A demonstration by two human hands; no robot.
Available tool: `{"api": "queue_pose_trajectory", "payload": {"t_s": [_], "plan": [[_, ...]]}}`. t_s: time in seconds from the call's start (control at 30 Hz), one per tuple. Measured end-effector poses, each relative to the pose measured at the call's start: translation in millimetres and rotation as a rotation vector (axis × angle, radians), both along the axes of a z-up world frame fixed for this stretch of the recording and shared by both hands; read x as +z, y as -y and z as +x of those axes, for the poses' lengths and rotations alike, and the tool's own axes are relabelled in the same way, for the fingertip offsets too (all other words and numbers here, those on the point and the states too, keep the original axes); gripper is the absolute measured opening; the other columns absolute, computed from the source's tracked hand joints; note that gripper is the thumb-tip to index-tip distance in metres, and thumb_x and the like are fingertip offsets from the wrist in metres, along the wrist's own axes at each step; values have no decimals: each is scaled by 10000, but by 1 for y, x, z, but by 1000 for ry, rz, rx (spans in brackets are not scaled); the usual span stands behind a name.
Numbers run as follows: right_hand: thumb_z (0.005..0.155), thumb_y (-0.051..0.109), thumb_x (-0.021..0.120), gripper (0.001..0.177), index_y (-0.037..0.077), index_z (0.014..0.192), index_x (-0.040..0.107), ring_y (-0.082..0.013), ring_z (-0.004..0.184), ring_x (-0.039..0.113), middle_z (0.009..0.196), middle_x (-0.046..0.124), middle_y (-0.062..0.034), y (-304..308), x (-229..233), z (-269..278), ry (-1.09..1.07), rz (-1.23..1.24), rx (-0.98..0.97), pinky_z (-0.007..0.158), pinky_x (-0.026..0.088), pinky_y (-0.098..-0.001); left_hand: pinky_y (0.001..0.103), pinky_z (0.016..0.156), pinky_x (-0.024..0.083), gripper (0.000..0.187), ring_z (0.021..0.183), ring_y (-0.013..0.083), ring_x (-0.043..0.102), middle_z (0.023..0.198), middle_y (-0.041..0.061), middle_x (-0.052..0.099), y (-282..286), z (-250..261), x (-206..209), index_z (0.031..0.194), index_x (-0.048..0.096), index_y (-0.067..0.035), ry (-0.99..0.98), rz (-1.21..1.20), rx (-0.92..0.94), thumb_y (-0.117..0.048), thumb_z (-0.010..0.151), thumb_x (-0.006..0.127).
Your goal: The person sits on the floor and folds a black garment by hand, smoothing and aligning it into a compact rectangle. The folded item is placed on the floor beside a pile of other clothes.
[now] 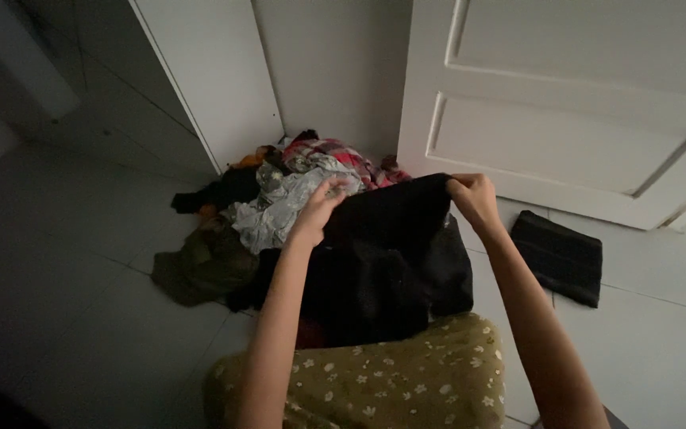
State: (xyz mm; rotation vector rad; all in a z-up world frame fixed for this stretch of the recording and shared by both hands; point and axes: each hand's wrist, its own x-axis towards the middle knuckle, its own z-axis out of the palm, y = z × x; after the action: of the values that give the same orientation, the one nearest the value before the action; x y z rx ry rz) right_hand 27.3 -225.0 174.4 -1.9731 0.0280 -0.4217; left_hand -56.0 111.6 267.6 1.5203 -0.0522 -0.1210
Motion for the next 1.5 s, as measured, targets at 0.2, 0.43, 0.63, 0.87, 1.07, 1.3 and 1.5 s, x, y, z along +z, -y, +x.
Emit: {"api": "queue_pose_trajectory", "payload": {"t_s": [0.2, 0.43, 0.63, 0.87, 1.07, 1.3, 1.5], "plan": [[815, 251, 621, 299, 156, 998, 838, -396, 927, 694, 992, 740, -148, -10, 22, -13, 79, -65, -13, 794, 549, -550, 496, 1108, 413, 358, 1376, 365, 493, 1409, 180, 591, -13, 1, 0, 1157, 725, -122, 43, 145, -120, -359, 895, 779], [957, 23, 468, 313, 58, 1146, 715, -396, 1121, 610, 1122, 686, -233, -53, 66, -52, 178, 124, 54, 950, 467, -543, 579, 1189, 287, 700, 1507, 386, 295, 1644, 172, 312, -21, 48, -78, 1546, 430, -171, -113, 482, -212, -476, 937, 590], [1061, 215, 339, 463, -35, 1449, 371, -561, 1406, 295, 1477, 352, -391, -65, 89, -78, -36, 142, 139, 1125, 241, -664, 671, 1211, 59, 1027, 1561, 413, 30, 1713, 154, 44, -21, 44, -70, 1665, 160, -198, -193, 458, -368, -880, 923, 358], [1115, 554, 362, 742, -86, 1467, 492, -528, 1395, 392, 1446, 493, -359, -41, 70, -70, -110, -6, 94, 1153, 294, -639, 515, 808, 635, 909, 1232, 513, 579, 1647, 309, 169, -36, 19, -45, 1556, 197, 123, -66, 34, -595, 118, 835, 749], [844, 54, 642, 536, 107, 1308, 380, -504, 1328, 466, 1341, 541, -251, -32, 64, -70, 95, -129, 446, 1091, 331, -618, 498, 922, 529, 515, 1147, 352, 660, 1212, 111, 736, -35, 35, -42, 1251, 724, -131, 103, 952, -710, -196, 760, 865], [870, -152, 537, 667, 131, 1450, 367, -588, 985, 609, 1236, 450, -199, -40, 98, -86, 378, -599, 328, 723, 562, -587, 487, 990, 482, 397, 1141, 346, 612, 1124, 136, 656, -40, 37, 0, 1241, 700, -74, 570, 1065, -134, 20, 873, 584], [839, -89, 679, 522, 83, 1306, 521, -447, 813, 679, 1106, 480, -139, -33, 116, -59, 696, -880, -120, 585, 583, -488, 550, 1069, 428, 541, 1242, 437, 555, 1276, 250, 597, -14, 35, 50, 1403, 554, 32, 935, 794, 76, 136, 873, 571]]}}
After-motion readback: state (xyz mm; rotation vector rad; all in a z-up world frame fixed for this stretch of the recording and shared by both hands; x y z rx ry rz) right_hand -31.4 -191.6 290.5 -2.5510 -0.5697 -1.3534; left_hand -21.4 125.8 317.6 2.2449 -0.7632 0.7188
